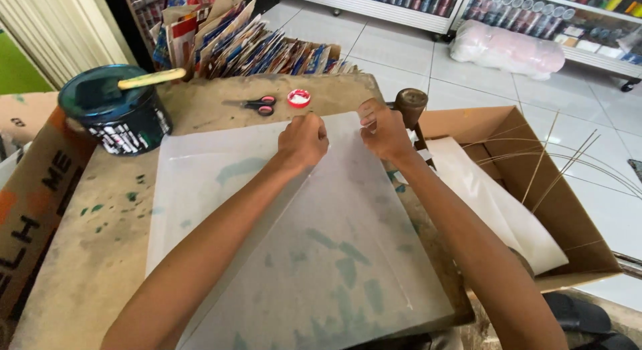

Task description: Assembling a kite by gluing paper to a bamboo frame and folding the edges.

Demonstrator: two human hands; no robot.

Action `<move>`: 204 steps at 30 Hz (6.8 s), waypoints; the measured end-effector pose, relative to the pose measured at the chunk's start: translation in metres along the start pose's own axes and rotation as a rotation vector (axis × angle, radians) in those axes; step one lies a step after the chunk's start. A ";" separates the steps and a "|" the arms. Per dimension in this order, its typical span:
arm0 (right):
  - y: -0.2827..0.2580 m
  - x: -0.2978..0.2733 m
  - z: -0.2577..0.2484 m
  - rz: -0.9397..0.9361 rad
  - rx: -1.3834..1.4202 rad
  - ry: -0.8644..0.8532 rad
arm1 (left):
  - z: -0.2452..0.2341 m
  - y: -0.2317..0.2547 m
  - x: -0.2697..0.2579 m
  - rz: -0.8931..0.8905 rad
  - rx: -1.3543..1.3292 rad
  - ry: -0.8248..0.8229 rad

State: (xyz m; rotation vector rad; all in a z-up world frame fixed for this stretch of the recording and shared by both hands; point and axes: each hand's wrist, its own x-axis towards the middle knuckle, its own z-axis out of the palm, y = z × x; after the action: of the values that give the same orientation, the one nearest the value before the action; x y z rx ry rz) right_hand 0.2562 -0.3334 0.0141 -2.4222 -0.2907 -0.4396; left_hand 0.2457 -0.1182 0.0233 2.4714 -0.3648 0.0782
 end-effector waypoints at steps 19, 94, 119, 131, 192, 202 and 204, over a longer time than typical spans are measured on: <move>-0.010 0.007 -0.002 0.116 -0.047 -0.058 | -0.003 0.039 0.021 -0.063 0.142 -0.135; -0.056 -0.027 0.004 -0.109 0.219 -0.236 | -0.036 -0.017 -0.048 0.416 0.071 -0.081; -0.056 -0.040 0.007 -0.191 0.106 -0.178 | -0.067 -0.041 -0.100 0.195 0.402 -0.381; -0.057 -0.043 0.012 -0.163 0.177 -0.150 | -0.097 -0.115 -0.107 -0.092 0.490 -0.292; -0.012 0.017 0.027 -0.096 -0.148 -0.077 | 0.013 -0.038 0.003 0.254 0.089 0.215; -0.006 0.026 0.031 -0.040 0.038 -0.042 | 0.009 -0.036 0.031 0.131 -0.155 0.247; -0.016 0.024 0.026 -0.004 0.191 -0.015 | 0.009 -0.037 0.043 0.084 -0.257 0.237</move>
State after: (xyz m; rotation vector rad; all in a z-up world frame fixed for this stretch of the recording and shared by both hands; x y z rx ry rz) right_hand 0.2789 -0.3018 0.0131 -2.2396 -0.3294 -0.3783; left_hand 0.2966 -0.1056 0.0008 2.1641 -0.3515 0.3351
